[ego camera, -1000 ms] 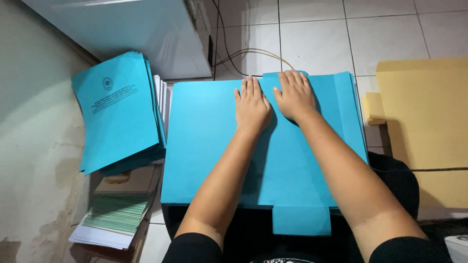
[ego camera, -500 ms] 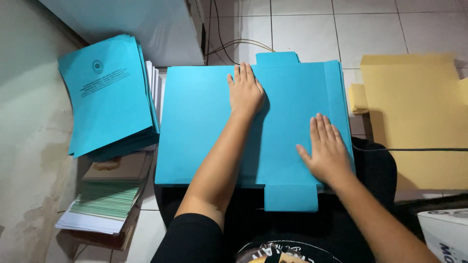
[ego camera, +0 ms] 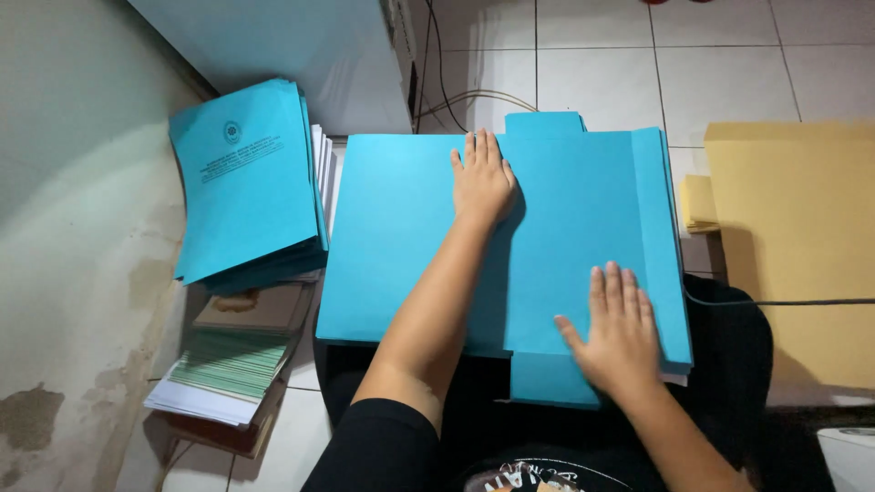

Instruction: Folding the internal flaps of blue paper folders and pressing them flat to prepare them for use.

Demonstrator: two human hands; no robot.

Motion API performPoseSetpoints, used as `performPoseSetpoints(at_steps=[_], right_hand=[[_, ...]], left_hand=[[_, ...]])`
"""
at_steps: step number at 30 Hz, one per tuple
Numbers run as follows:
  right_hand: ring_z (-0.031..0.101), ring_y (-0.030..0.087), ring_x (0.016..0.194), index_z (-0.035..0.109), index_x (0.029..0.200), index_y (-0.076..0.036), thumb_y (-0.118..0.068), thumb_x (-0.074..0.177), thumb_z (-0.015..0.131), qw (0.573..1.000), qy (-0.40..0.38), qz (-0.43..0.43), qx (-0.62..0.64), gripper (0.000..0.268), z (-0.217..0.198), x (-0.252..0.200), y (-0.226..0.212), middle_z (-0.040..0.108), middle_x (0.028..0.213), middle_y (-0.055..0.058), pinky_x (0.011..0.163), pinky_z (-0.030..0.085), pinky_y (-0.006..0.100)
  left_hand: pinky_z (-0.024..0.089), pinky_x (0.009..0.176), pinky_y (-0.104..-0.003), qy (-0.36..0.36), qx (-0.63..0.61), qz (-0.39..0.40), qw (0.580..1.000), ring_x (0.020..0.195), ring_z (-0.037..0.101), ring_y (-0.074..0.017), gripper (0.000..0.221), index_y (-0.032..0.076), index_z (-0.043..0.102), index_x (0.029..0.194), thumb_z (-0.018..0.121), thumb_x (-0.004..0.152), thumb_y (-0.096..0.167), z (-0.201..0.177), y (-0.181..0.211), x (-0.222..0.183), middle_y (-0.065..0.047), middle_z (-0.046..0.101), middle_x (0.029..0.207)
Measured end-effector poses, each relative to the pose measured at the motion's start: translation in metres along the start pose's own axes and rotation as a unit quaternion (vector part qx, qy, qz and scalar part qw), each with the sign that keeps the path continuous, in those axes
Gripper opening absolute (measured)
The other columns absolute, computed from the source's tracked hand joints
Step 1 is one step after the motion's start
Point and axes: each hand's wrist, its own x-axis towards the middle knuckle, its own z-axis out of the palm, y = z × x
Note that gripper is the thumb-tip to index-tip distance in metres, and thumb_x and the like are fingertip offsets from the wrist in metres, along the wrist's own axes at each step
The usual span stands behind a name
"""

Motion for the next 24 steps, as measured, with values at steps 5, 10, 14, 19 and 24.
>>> performPoseSetpoints(at_steps=[5, 10, 14, 19, 24], right_hand=[[0.021, 0.053, 0.154, 0.033, 0.162, -0.005, -0.074, 0.090, 0.042, 0.993, 0.026, 0.108, 0.038, 0.099, 0.013, 0.000, 0.012, 0.027, 0.167, 0.029, 0.120, 0.014, 0.071], [0.026, 0.053, 0.152, 0.034, 0.161, -0.004, -0.069, 0.092, 0.044, 0.994, 0.028, 0.107, 0.027, 0.095, 0.009, -0.001, 0.008, 0.030, 0.165, 0.031, 0.118, 0.018, 0.072], [0.024, 0.054, 0.152, 0.033, 0.161, -0.006, -0.070, 0.092, 0.044, 0.994, 0.020, 0.106, 0.031, 0.095, 0.011, -0.001, 0.009, 0.029, 0.165, 0.031, 0.117, 0.018, 0.074], [0.021, 0.055, 0.153, 0.031, 0.162, -0.004, -0.069, 0.092, 0.043, 0.995, 0.014, 0.096, 0.039, 0.096, 0.017, -0.003, 0.013, 0.028, 0.164, 0.034, 0.117, 0.016, 0.075], [0.014, 0.054, 0.155, 0.024, 0.163, -0.001, -0.066, 0.094, 0.040, 0.995, -0.036, 0.088, 0.033, 0.096, 0.025, 0.002, 0.013, 0.022, 0.165, 0.036, 0.117, 0.014, 0.076]], left_hand=[[0.013, 0.125, -0.060, -0.011, -0.009, -0.002, 1.000, 0.158, 0.020, -0.0331, 0.061, 0.002, 0.031, 0.158, 0.029, 0.105, 0.032, -0.001, 0.002, 0.001, -0.018, 0.028, 0.167], [0.013, 0.125, -0.061, -0.026, -0.003, 0.020, 0.999, 0.158, 0.018, -0.0339, 0.062, 0.003, 0.029, 0.160, 0.028, 0.105, 0.033, 0.000, -0.001, -0.008, -0.018, 0.025, 0.168], [0.013, 0.125, -0.060, -0.052, 0.019, 0.069, 0.996, 0.158, 0.016, -0.0348, 0.064, 0.005, 0.026, 0.161, 0.028, 0.105, 0.034, -0.009, -0.005, -0.042, -0.017, 0.022, 0.170], [0.015, 0.124, -0.061, -0.047, -0.006, 0.093, 0.995, 0.157, 0.019, -0.0380, 0.064, 0.001, 0.028, 0.160, 0.029, 0.105, 0.034, -0.035, -0.006, -0.130, -0.020, 0.025, 0.168], [0.018, 0.123, -0.060, -0.025, -0.014, 0.114, 0.993, 0.155, 0.024, -0.0384, 0.062, 0.001, 0.032, 0.158, 0.035, 0.105, 0.032, -0.049, -0.017, -0.224, -0.021, 0.029, 0.166]])
